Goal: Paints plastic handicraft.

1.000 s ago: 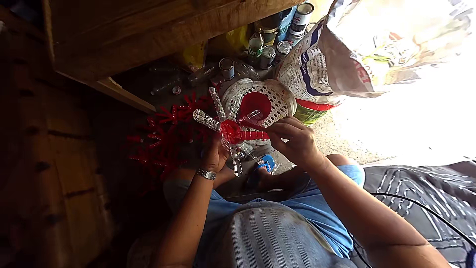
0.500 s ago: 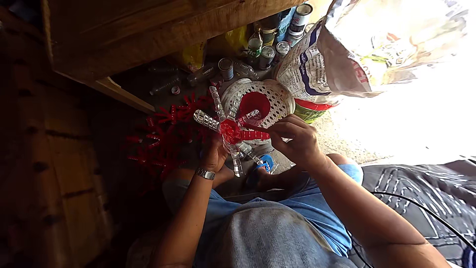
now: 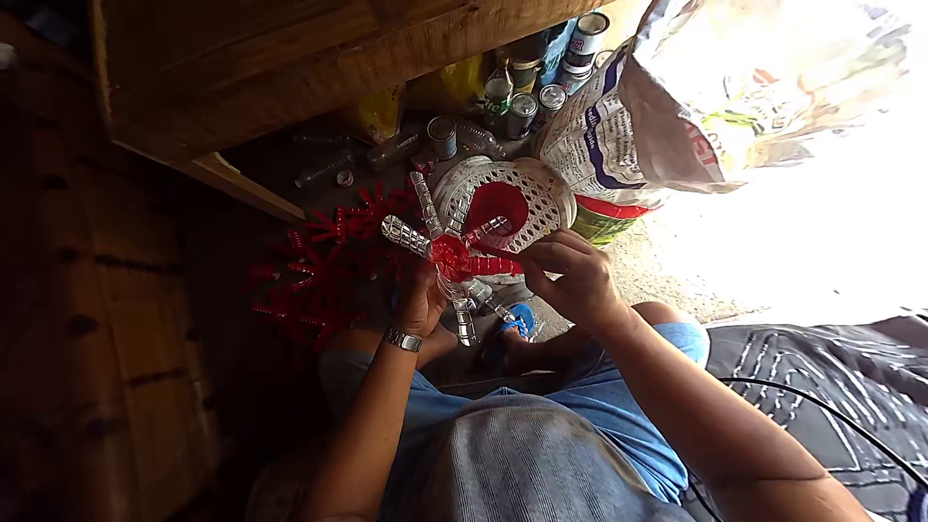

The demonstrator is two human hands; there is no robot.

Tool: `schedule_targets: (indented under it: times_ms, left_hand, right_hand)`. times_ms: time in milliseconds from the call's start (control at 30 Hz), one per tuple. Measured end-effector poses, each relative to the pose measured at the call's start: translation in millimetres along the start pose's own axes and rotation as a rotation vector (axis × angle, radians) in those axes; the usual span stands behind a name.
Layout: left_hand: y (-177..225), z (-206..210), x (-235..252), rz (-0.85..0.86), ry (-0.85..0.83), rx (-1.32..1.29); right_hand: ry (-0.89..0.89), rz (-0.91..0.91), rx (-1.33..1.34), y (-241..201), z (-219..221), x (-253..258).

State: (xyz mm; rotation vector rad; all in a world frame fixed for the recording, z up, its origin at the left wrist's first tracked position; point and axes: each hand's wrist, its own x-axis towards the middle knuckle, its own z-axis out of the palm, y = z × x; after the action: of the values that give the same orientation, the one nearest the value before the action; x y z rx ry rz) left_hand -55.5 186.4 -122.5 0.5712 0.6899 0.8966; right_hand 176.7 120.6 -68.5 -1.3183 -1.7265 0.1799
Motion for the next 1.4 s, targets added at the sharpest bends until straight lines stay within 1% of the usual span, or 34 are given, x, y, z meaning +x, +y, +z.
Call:
schedule_targets:
  times_ms: [400, 833, 1033, 1400]
  left_hand:
    - [2.6, 1.8, -0.5, -0.009, 0.011, 0.011]
    - [-0.9, -1.3, -0.3, -0.017, 0.004, 0.019]
    - [2.1, 0.8, -0.8, -0.008, 0.000, 0.019]
    - [2.9, 3.5, -0.5, 0.014, -0.026, 0.044]
  right_hand:
    - [-0.021, -0.053, 0.051, -2.2, 4.7, 2.2]
    - [-0.001, -0.031, 0.007, -0.4, 3.6, 3.3]
    - [0.006, -0.034, 0.035, -1.6, 2.1, 0.7]
    - [-0.053, -0.089, 0.001, -4.0, 6.7, 3.9]
